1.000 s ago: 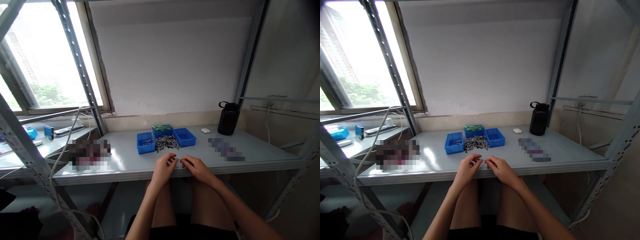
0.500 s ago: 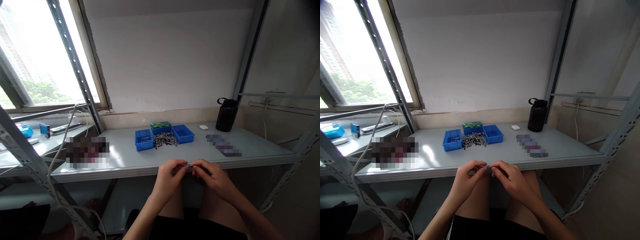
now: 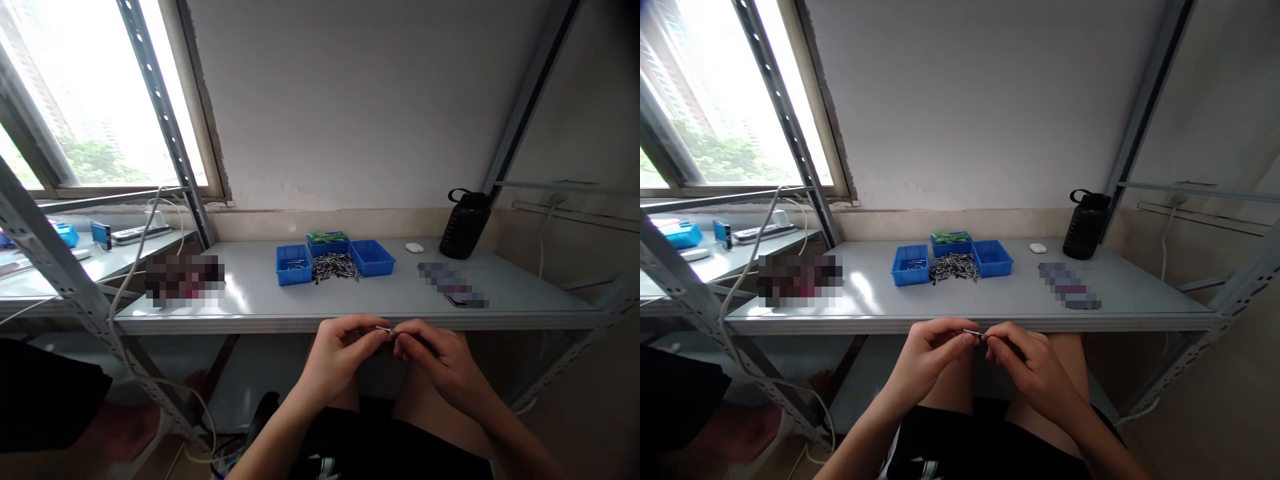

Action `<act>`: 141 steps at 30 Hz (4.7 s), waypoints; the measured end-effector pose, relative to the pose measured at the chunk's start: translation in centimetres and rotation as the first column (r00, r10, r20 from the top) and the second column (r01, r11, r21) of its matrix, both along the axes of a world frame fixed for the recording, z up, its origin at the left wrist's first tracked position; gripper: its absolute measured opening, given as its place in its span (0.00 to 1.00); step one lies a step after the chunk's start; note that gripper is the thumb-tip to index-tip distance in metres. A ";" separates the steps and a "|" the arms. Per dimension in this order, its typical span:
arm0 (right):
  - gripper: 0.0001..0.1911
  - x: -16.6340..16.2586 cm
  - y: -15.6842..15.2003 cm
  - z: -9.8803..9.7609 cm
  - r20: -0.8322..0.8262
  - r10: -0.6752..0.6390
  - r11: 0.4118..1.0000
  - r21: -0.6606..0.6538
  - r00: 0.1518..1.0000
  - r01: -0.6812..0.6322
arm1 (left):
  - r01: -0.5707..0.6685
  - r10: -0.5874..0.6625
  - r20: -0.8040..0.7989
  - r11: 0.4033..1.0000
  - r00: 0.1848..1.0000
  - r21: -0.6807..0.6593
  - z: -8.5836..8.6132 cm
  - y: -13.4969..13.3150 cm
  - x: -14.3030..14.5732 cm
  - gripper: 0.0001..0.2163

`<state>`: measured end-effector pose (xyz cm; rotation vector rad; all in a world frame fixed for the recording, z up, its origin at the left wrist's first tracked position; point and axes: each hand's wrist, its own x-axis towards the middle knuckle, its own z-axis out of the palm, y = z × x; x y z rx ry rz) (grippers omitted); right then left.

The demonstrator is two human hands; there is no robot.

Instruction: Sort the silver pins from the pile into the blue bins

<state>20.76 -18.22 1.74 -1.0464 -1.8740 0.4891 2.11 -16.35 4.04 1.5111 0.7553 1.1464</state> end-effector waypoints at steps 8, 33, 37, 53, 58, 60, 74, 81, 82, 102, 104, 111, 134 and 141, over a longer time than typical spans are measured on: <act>0.08 0.8 0.0 -0.3 -0.102 -0.070 0.997 0.016 0.992 0.072 | -0.173 0.170 0.101 0.985 0.980 0.021 0.2 0.3 0.6 0.04; 0.38 0.0 -3.0 -0.6 0.247 0.146 0.970 0.156 0.958 -0.188 | -0.136 0.154 -0.059 0.960 0.986 0.246 1.7 -2.6 -1.2 0.04; 0.38 0.0 -2.9 -0.6 0.230 0.140 0.971 0.157 0.963 -0.178 | -0.133 0.154 -0.053 0.949 0.987 0.287 1.5 -2.6 -1.0 0.06; 0.38 0.1 -3.2 -0.1 0.205 0.049 0.974 0.208 0.977 -0.092 | 0.031 0.077 -0.192 0.862 0.978 0.505 0.7 -3.1 -1.1 0.25; 0.36 0.6 -3.2 -0.1 0.135 0.056 0.977 0.199 0.989 -0.082 | -0.021 0.081 -0.117 0.893 0.990 0.449 1.3 -3.2 -1.7 0.21; 0.33 0.7 -3.1 0.1 0.122 0.053 0.980 0.186 0.991 -0.075 | -0.021 0.062 -0.082 0.906 0.995 0.423 1.4 -3.2 -1.9 0.20; 0.27 0.4 -2.4 -0.8 0.153 -0.034 0.958 0.288 0.988 -0.012 | -0.034 0.050 -0.052 0.962 0.997 0.272 0.8 -3.0 -0.4 0.05; 0.18 0.3 -2.2 0.4 0.210 -0.004 0.931 0.358 0.978 -0.073 | 0.024 0.027 -0.201 0.969 0.979 0.247 0.8 -3.2 -0.6 0.09; 0.16 0.3 -2.3 0.5 0.211 -0.003 0.929 0.361 0.977 -0.075 | 0.029 0.027 -0.222 0.968 0.975 0.247 0.8 -3.1 -0.6 0.10; 0.07 0.7 -2.1 0.8 0.280 0.024 0.918 0.373 0.960 -0.131 | 0.007 0.151 -0.301 0.884 0.942 0.468 0.9 -2.7 -0.7 0.05; 0.07 0.4 -2.4 0.8 0.276 0.057 0.918 0.364 0.959 -0.159 | 0.010 0.119 -0.229 0.869 0.966 0.494 0.5 -2.9 -0.3 0.03; 0.06 0.4 -2.7 1.1 0.226 0.092 0.934 0.317 0.970 -0.163 | 0.006 0.115 -0.177 0.823 0.977 0.568 0.0 -3.0 0.1 0.05; 0.08 1.3 -1.4 0.6 0.174 -0.100 0.908 0.418 0.980 0.019 | 0.044 0.292 -0.394 0.755 0.872 0.655 0.7 -1.7 -0.9 0.06; 0.13 1.8 -0.7 0.1 0.208 -0.088 0.978 0.202 0.974 0.045 | -0.219 0.725 -0.373 0.579 0.579 0.786 1.4 3.0 -5.0 0.08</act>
